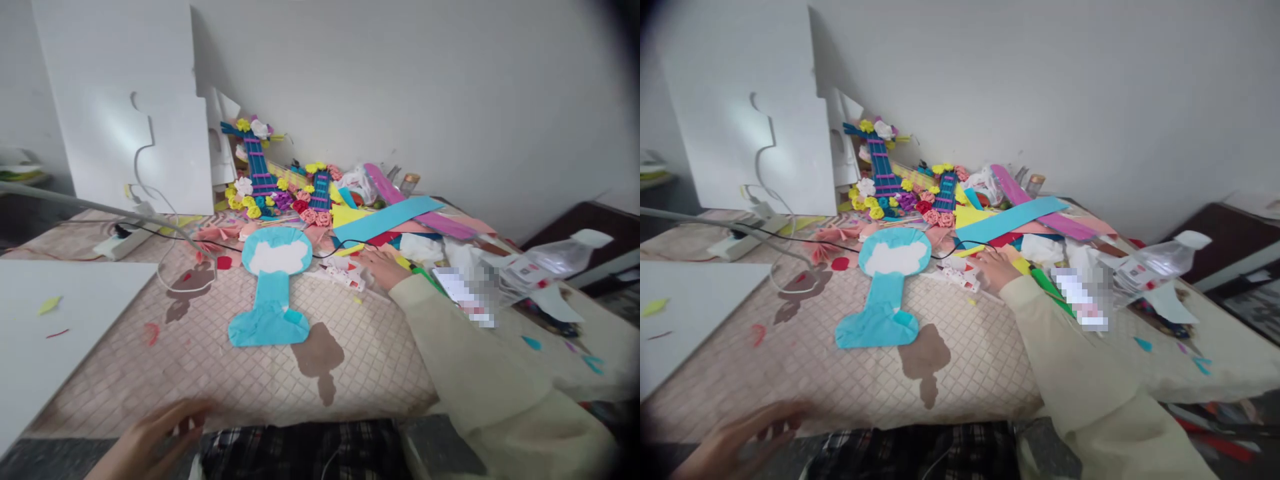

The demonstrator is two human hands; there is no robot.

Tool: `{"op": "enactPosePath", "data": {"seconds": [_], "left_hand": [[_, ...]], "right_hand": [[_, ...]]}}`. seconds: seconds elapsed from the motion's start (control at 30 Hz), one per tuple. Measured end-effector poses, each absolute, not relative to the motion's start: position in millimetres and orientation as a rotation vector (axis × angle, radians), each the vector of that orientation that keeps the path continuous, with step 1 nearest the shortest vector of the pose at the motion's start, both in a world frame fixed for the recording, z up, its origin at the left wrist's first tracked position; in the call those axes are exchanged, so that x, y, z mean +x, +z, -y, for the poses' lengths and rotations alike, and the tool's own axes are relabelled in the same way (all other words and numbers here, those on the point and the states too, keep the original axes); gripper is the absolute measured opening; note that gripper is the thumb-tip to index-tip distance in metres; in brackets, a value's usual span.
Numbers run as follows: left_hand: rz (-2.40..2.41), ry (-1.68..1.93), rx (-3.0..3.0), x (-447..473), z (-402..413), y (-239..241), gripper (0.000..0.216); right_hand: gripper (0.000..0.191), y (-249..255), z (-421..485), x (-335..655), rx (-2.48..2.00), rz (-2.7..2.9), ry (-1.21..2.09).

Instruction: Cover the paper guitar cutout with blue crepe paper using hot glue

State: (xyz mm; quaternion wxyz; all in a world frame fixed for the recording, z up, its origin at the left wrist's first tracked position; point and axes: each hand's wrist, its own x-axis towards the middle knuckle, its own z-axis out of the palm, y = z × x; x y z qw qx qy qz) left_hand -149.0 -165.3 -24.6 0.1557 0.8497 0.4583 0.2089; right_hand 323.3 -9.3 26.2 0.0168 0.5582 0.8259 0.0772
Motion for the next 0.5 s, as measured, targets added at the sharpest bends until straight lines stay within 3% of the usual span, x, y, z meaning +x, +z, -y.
{"op": "enactPosePath", "data": {"seconds": [0.23,0.5], "left_hand": [[-1.158,0.595,2.481,-118,137,6,0.018],[-1.361,0.615,2.588,-72,76,13,0.034]], "right_hand": [[0.047,16,-12,318,1.431,-2.693,0.286],[0.038,50,-6,316,1.516,-2.816,0.387]]}}
